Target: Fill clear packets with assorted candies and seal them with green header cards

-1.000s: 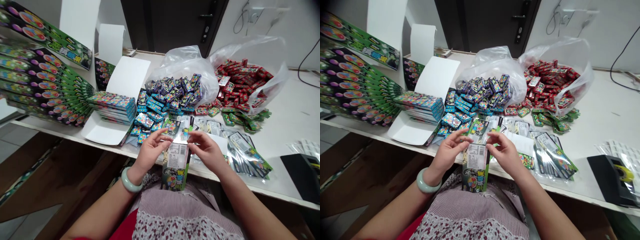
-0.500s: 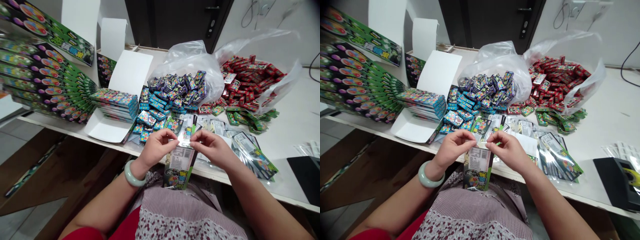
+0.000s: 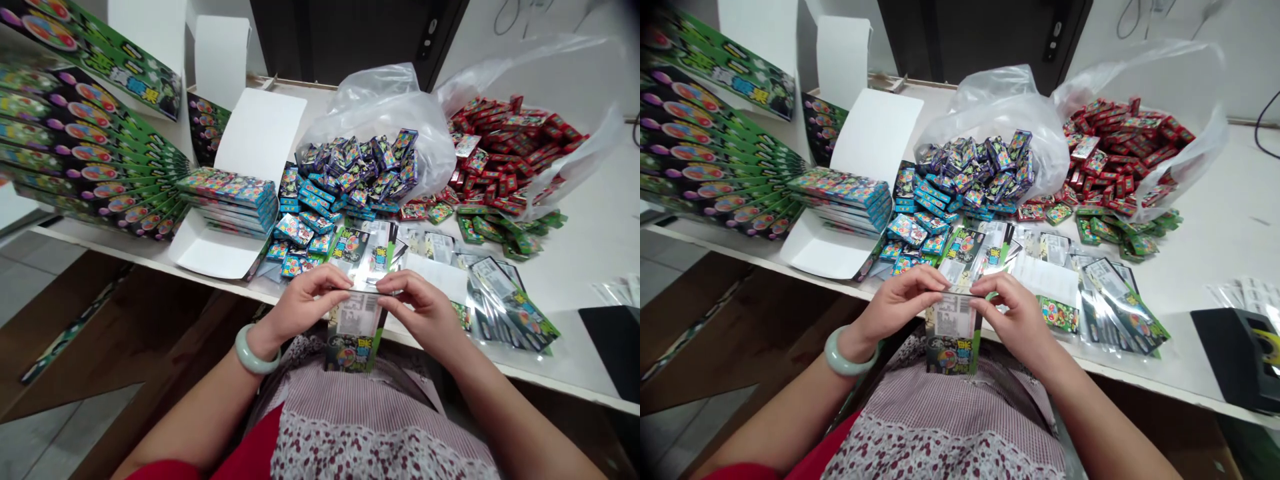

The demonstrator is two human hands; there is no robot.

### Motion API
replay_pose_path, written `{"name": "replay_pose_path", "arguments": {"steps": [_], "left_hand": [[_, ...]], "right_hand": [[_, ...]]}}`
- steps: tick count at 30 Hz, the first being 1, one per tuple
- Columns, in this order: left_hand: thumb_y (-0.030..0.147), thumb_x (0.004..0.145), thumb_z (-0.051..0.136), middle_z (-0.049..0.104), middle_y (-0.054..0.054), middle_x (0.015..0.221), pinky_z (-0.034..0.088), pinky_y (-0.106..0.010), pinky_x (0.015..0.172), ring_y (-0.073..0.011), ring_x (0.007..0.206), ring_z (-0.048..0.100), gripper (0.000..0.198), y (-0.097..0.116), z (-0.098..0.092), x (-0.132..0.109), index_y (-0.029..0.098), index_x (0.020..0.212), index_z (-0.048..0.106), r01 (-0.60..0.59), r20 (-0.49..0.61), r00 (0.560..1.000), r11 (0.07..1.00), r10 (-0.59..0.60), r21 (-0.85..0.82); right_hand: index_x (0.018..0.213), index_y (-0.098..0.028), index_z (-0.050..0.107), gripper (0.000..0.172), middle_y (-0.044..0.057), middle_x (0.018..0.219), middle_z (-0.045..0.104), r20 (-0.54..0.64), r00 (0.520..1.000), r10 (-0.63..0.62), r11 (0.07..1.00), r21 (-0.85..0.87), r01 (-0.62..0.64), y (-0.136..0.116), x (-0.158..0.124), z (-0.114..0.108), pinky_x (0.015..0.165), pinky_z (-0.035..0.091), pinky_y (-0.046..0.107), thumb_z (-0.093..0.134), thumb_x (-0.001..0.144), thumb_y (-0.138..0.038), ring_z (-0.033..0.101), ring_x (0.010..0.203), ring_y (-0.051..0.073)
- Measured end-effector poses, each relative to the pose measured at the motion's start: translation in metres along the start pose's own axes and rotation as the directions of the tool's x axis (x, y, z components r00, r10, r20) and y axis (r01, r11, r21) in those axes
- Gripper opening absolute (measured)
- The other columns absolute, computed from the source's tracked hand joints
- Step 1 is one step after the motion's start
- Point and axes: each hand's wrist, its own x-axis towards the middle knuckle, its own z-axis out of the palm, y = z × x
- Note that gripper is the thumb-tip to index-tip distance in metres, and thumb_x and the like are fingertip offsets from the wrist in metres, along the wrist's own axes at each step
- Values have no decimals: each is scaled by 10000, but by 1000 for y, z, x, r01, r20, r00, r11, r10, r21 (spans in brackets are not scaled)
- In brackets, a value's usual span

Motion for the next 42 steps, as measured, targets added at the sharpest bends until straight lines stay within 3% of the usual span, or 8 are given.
{"name": "replay_pose_path", "arguments": {"steps": [5, 9, 15, 20, 25, 32, 38, 42], "left_hand": [[191, 809, 695, 621, -26, 860, 482, -260, 764, -148, 837, 600, 79, -4, 8, -3, 188, 866, 640, 33, -82, 996, 999, -36, -38], [193, 828, 677, 618, -31, 865, 479, -268, 778, -154, 857, 599, 57, -1, 8, -3, 190, 867, 636, -7, -52, 999, 1000, 7, 8], [193, 836, 665, 650, -44, 949, 488, -272, 846, -160, 924, 618, 52, 1, 7, -2, 193, 878, 634, 32, -13, 999, 997, -33, -75], [180, 825, 680, 680, -29, 902, 516, -239, 814, -146, 880, 649, 73, -1, 5, 2, 203, 892, 664, 52, -47, 997, 998, -54, -31], [177, 815, 689, 690, -19, 875, 520, -209, 798, -135, 863, 652, 63, -6, 5, 8, 218, 862, 693, 8, -64, 998, 1000, -8, -11], [212, 806, 703, 702, -8, 877, 521, -195, 764, -127, 838, 658, 66, -16, 5, 15, 225, 870, 689, 113, -73, 991, 993, -115, -40], [200, 777, 719, 691, 5, 806, 517, -180, 674, -107, 746, 645, 61, -11, 14, 22, 203, 827, 684, 127, -128, 983, 989, -135, -71], [162, 762, 713, 684, -2, 787, 520, -188, 671, -107, 739, 641, 45, -7, 15, 21, 192, 786, 689, 69, -126, 989, 997, -71, -23]], "right_hand": [[901, -230, 625, 41, 57, 933, 640, -104, 993, -58, 998, -26, 55, 0, -7, 11, 705, 531, 311, 604, 867, -225, 624, 894, 176], [915, -233, 605, 49, 60, 951, 636, -100, 990, -99, 994, -60, 93, -1, -7, 10, 717, 526, 321, 584, 877, -210, 625, 905, 181], [884, -226, 585, 70, 56, 942, 622, -91, 979, -183, 975, -141, 170, -5, -7, 8, 721, 507, 312, 559, 885, -162, 619, 884, 169], [883, -227, 572, 55, 48, 922, 613, -110, 978, -180, 983, -62, 174, -1, -3, 12, 760, 512, 330, 561, 886, -174, 605, 905, 171], [865, -229, 553, 51, 38, 919, 597, -112, 990, -90, 992, 79, 99, 8, 5, 14, 695, 508, 289, 579, 872, -186, 598, 887, 155], [838, -221, 561, 81, 22, 900, 610, -70, 983, -167, 985, 35, 170, 14, 14, 4, 797, 476, 324, 578, 873, -150, 583, 903, 149], [849, -224, 579, 30, 32, 909, 620, -82, 996, -42, 991, 124, 52, 15, 14, 8, 785, 494, 329, 609, 855, -225, 598, 907, 160], [919, -239, 646, 112, 42, 971, 667, 55, 996, 72, 959, 271, -84, 22, 15, -15, 822, 504, 345, 625, 839, -316, 624, 941, 171]]}}
